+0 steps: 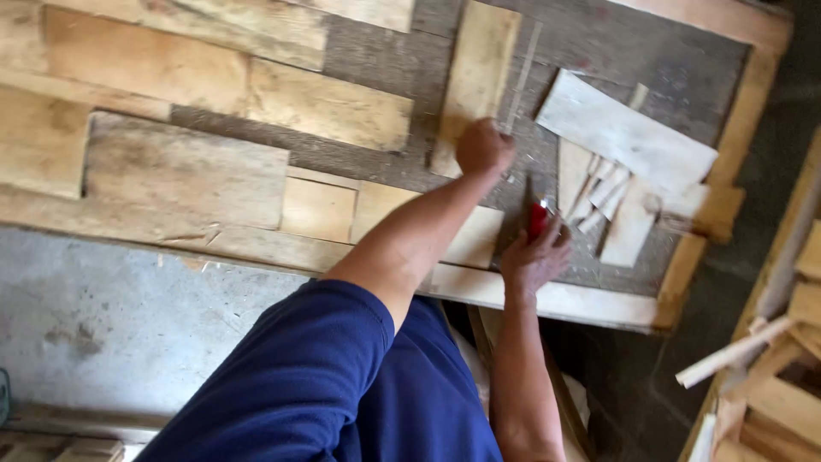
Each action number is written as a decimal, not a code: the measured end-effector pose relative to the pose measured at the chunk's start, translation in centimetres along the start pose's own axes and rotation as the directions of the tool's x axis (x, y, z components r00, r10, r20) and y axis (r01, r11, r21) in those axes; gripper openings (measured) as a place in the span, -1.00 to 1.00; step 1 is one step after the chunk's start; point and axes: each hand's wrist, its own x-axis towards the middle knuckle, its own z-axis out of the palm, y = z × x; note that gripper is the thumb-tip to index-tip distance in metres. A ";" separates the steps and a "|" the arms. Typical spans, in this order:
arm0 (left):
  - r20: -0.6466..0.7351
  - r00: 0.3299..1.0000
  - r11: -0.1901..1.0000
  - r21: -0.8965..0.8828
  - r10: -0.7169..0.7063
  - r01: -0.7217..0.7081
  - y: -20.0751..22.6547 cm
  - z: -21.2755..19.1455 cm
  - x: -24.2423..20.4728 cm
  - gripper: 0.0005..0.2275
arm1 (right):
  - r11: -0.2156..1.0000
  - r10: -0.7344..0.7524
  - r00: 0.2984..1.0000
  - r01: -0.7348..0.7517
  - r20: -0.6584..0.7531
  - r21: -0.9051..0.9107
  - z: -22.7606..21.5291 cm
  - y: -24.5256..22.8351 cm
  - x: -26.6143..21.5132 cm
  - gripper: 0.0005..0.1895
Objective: Fitting and cutting thin wood planks into a wooden frame.
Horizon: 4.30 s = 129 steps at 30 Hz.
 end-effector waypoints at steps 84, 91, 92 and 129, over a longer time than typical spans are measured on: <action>0.158 0.876 0.504 -0.765 -0.455 0.400 -16.2 -29.9 9.9 -0.78 | 0.516 0.036 0.879 -0.424 0.476 0.744 4.9 -18.8 12.4 -0.67; 0.112 0.918 0.671 -0.650 -0.380 0.357 -15.3 -29.8 11.1 -0.83 | 0.234 0.269 0.796 -0.601 0.543 0.765 9.9 -17.5 14.4 -0.69; 0.029 0.965 0.821 -0.520 -0.259 0.236 -15.8 -29.3 11.7 -0.90 | 0.224 0.271 0.807 -0.582 0.524 0.781 11.1 -16.7 15.0 -0.70; -0.093 0.992 0.984 -0.154 0.080 -0.094 -19.3 -25.2 16.8 -0.92 | 0.660 0.401 0.886 -0.455 0.232 0.598 13.1 -16.8 16.7 -0.73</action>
